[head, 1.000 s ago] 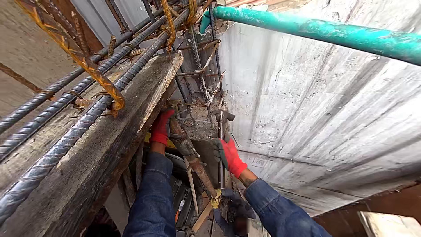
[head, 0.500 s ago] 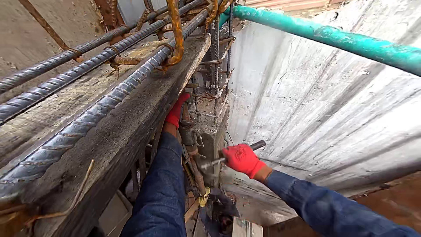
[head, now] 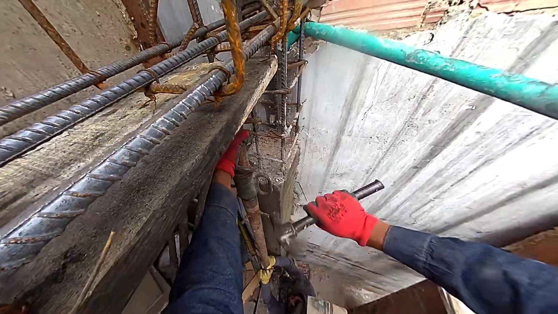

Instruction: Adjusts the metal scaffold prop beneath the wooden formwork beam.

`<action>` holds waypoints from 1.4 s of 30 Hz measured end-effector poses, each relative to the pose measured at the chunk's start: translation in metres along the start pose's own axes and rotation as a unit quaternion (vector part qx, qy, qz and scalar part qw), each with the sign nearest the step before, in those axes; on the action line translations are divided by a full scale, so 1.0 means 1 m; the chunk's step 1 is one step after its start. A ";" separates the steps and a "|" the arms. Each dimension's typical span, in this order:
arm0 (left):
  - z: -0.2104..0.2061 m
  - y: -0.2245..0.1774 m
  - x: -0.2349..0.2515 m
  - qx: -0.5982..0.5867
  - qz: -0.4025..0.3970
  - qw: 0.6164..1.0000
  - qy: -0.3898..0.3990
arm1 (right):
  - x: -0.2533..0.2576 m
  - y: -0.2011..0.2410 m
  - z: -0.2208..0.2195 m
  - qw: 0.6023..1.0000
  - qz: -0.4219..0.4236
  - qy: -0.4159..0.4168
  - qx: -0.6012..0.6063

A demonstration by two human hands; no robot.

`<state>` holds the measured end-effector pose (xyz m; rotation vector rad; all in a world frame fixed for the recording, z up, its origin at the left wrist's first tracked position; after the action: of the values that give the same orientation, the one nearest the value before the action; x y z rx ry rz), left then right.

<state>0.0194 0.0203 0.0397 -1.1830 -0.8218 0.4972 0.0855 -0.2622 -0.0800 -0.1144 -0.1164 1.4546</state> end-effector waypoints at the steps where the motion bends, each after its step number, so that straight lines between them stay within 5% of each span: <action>1: -0.004 0.002 -0.003 -0.002 0.005 1.000 0.002 | -0.023 0.021 0.008 0.995 0.088 -0.046 -0.013; 3: -0.003 -0.002 -0.001 -0.006 -0.003 1.000 -0.001 | -0.025 0.034 0.025 0.961 0.238 -0.137 -0.032; 4: -0.002 -0.002 0.001 -0.007 -0.011 1.000 0.000 | -0.008 0.018 0.026 0.960 0.248 -0.126 -0.014; 7: -0.004 0.008 -0.001 -0.021 -0.017 1.000 0.000 | 0.060 -0.067 0.010 0.999 0.010 0.031 0.021; 9: -0.001 0.004 0.004 -0.013 -0.021 1.000 0.000 | 0.063 -0.070 0.015 0.998 -0.053 0.040 0.006; 12: -0.003 0.008 -0.002 -0.015 -0.013 1.000 0.002 | -0.001 -0.014 0.024 0.987 0.152 -0.048 -0.023; 14: 0.001 0.005 0.002 -0.016 -0.015 1.000 -0.003 | 0.005 -0.009 0.032 0.950 0.294 -0.102 -0.032; 15: 0.002 0.007 0.003 -0.016 -0.015 1.000 0.000 | 0.026 -0.026 0.025 0.954 0.290 -0.079 -0.014; 19: -0.001 0.010 0.001 -0.020 -0.024 0.999 -0.004 | 0.098 -0.098 0.008 0.999 0.005 0.048 0.015; 23: 0.000 0.017 0.000 -0.009 0.019 1.000 -0.021 | 0.034 -0.060 -0.012 0.982 -0.107 0.062 0.140; 25: 0.003 0.015 0.001 0.005 0.029 0.999 -0.025 | 0.005 -0.039 -0.022 0.902 -0.242 0.077 0.350; 27: 0.000 0.013 0.000 -0.003 0.026 0.999 -0.021 | -0.007 -0.015 -0.032 0.763 -0.348 -0.001 0.545; 30: -0.001 0.009 -0.001 -0.010 0.003 1.000 -0.016 | -0.001 0.027 -0.040 0.494 -0.386 -0.296 0.721; 32: -0.002 0.008 0.000 -0.004 -0.004 1.000 -0.015 | 0.019 0.055 -0.040 0.318 -0.377 -0.465 0.735; 33: -0.001 0.010 0.001 0.001 -0.002 1.000 -0.017 | 0.039 0.069 -0.043 0.279 -0.384 -0.488 0.733; 34: 0.000 0.011 0.001 0.009 0.006 1.000 -0.018 | 0.063 0.082 -0.050 0.285 -0.402 -0.458 0.740; 36: 0.001 0.015 -0.001 0.026 0.029 0.999 -0.017 | 0.105 0.096 -0.071 0.352 -0.405 -0.273 0.798; 37: 0.001 0.018 -0.003 0.028 0.034 0.999 -0.014 | 0.113 0.098 -0.080 0.355 -0.383 -0.209 0.827; 39: 0.001 0.016 0.002 0.021 0.017 1.000 -0.016 | 0.096 0.093 -0.081 0.279 -0.338 -0.221 0.871; 42: 0.000 0.011 -0.001 0.024 0.008 1.000 -0.016 | 0.054 0.093 -0.057 0.102 -0.314 -0.392 0.859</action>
<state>0.0199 0.0231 0.0292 -1.1411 -0.8255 0.5468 0.0092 -0.1984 -0.1498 2.4069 0.6793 -0.2651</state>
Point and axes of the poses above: each hand's wrist, its own x-axis towards the middle knuckle, its own z-axis out of the back of the hand, y = z × x, the point moved 6 cm from there along x, towards the middle knuckle, and after that the axes turned 10 degrees about y, right-handed, at the moved point
